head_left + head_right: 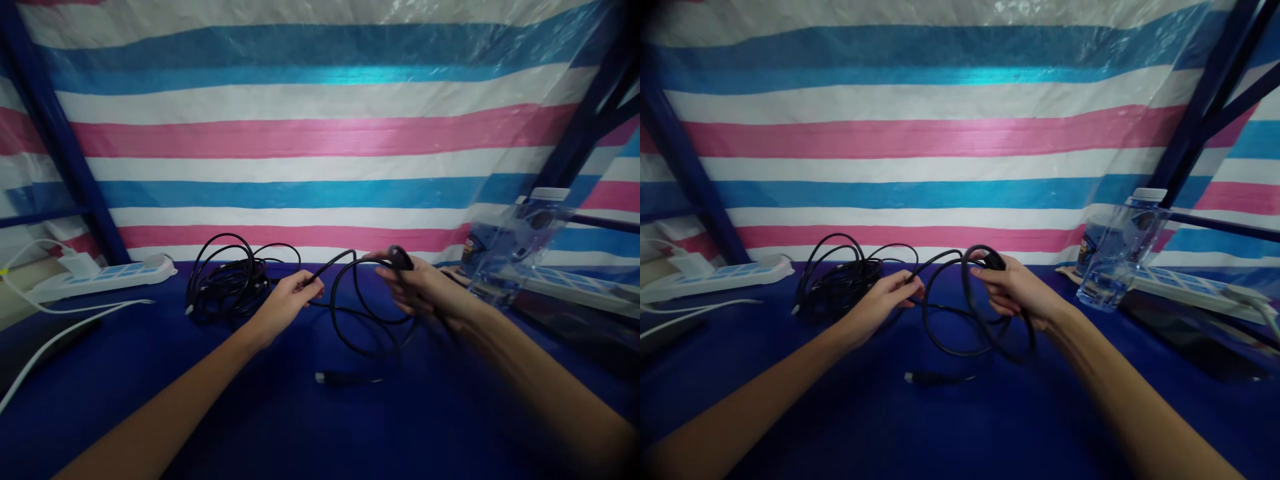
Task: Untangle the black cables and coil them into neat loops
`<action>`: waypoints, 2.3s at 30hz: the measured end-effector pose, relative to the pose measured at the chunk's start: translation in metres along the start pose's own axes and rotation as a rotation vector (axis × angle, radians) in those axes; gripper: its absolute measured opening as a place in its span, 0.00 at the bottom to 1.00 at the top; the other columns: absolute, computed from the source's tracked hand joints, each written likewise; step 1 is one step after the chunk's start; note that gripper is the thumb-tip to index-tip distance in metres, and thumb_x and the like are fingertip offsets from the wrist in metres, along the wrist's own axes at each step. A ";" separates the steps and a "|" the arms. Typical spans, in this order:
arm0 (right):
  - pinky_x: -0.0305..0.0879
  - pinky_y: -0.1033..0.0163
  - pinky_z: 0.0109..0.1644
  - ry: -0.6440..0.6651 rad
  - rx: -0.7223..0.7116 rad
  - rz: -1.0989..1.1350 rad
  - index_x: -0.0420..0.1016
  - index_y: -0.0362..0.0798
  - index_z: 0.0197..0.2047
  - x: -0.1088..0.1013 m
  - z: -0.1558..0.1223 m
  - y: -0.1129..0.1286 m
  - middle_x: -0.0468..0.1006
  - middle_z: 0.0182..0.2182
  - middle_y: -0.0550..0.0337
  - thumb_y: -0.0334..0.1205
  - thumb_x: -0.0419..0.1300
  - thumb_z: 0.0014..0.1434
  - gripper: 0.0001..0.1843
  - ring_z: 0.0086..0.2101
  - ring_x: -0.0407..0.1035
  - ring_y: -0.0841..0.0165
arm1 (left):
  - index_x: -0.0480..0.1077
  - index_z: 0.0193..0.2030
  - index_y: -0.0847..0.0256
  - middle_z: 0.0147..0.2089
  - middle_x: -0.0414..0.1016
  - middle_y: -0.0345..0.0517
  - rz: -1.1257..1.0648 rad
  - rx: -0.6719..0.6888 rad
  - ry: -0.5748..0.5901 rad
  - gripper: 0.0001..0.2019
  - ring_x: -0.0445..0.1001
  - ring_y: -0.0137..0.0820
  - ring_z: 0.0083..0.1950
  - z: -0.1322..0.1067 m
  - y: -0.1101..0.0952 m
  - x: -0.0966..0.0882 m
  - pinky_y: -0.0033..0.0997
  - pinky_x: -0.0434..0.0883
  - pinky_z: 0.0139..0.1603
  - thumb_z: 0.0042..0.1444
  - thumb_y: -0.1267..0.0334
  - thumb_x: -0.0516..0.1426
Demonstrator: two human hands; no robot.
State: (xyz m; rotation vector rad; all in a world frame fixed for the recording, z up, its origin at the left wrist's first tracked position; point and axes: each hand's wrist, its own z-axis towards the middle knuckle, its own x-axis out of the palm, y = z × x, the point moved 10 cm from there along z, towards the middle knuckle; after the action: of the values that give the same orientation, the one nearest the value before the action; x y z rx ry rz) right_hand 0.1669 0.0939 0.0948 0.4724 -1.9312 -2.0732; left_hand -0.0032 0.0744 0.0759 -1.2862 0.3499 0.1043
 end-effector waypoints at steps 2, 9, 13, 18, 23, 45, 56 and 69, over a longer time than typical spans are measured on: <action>0.41 0.70 0.14 -0.143 -0.093 -0.086 0.67 0.48 0.43 -0.016 0.005 0.003 0.50 0.11 0.76 0.44 0.64 0.50 0.18 0.11 0.43 0.80 | 0.72 0.38 0.63 0.41 0.74 0.49 -0.208 -0.024 0.108 0.17 0.70 0.36 0.48 -0.002 -0.001 0.011 0.36 0.64 0.48 0.58 0.50 0.51; 0.41 0.67 0.15 -0.379 -0.541 0.102 0.70 0.49 0.36 -0.038 -0.019 0.051 0.48 0.11 0.74 0.41 0.62 0.51 0.09 0.11 0.43 0.79 | 0.70 0.47 0.64 0.56 0.65 0.59 -0.362 -0.285 0.059 0.21 0.64 0.44 0.56 -0.012 0.032 0.022 0.42 0.68 0.48 0.56 0.49 0.54; 0.40 0.65 0.16 -0.409 -0.571 0.281 0.70 0.51 0.33 -0.045 -0.029 0.062 0.46 0.11 0.72 0.39 0.57 0.55 0.02 0.10 0.42 0.78 | 0.65 0.53 0.61 0.60 0.61 0.58 -0.332 -0.199 0.064 0.21 0.64 0.44 0.57 -0.011 0.020 0.035 0.43 0.67 0.49 0.55 0.55 0.56; 0.39 0.68 0.16 -0.347 -0.381 0.407 0.68 0.50 0.34 -0.053 -0.018 0.049 0.46 0.13 0.71 0.39 0.53 0.57 0.05 0.12 0.38 0.78 | 0.51 0.62 0.56 0.66 0.53 0.54 -0.334 0.126 -0.134 0.38 0.55 0.42 0.65 -0.008 -0.017 0.009 0.40 0.61 0.56 0.45 0.64 0.63; 0.44 0.70 0.14 -0.147 -0.007 0.185 0.66 0.48 0.40 -0.011 -0.002 0.010 0.52 0.13 0.73 0.39 0.60 0.51 0.11 0.12 0.44 0.79 | 0.59 0.58 0.55 0.39 0.75 0.44 -0.527 0.201 0.140 0.30 0.74 0.30 0.43 -0.020 -0.043 0.028 0.29 0.68 0.43 0.48 0.63 0.63; 0.63 0.57 0.43 -0.114 -0.273 -0.812 0.69 0.46 0.47 0.011 0.015 0.003 0.75 0.39 0.52 0.42 0.55 0.56 0.16 0.38 0.69 0.63 | 0.68 0.27 0.61 0.36 0.72 0.52 0.331 -0.030 -0.194 0.15 0.69 0.44 0.47 -0.007 0.006 -0.012 0.46 0.62 0.52 0.56 0.53 0.50; 0.61 0.62 0.32 -0.212 -0.503 -0.812 0.68 0.46 0.42 0.024 -0.001 0.022 0.73 0.28 0.57 0.33 0.51 0.54 0.12 0.28 0.67 0.67 | 0.68 0.49 0.61 0.32 0.73 0.45 0.225 -0.245 -0.117 0.21 0.71 0.37 0.35 -0.007 0.044 -0.009 0.30 0.61 0.34 0.46 0.59 0.59; 0.64 0.56 0.31 -0.415 -0.603 -1.325 0.54 0.43 0.63 0.021 -0.011 0.027 0.75 0.45 0.42 0.27 0.48 0.48 0.36 0.34 0.73 0.57 | 0.64 0.45 0.62 0.39 0.74 0.46 -0.739 -0.152 0.270 0.16 0.75 0.28 0.30 -0.027 -0.026 0.055 0.33 0.70 0.40 0.51 0.59 0.58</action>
State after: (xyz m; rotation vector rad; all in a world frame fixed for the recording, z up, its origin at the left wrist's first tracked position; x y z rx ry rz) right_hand 0.1513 0.0730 0.1203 1.5244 -0.9481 -3.5673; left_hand 0.0505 0.0349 0.0763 -1.5117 0.0777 -0.6846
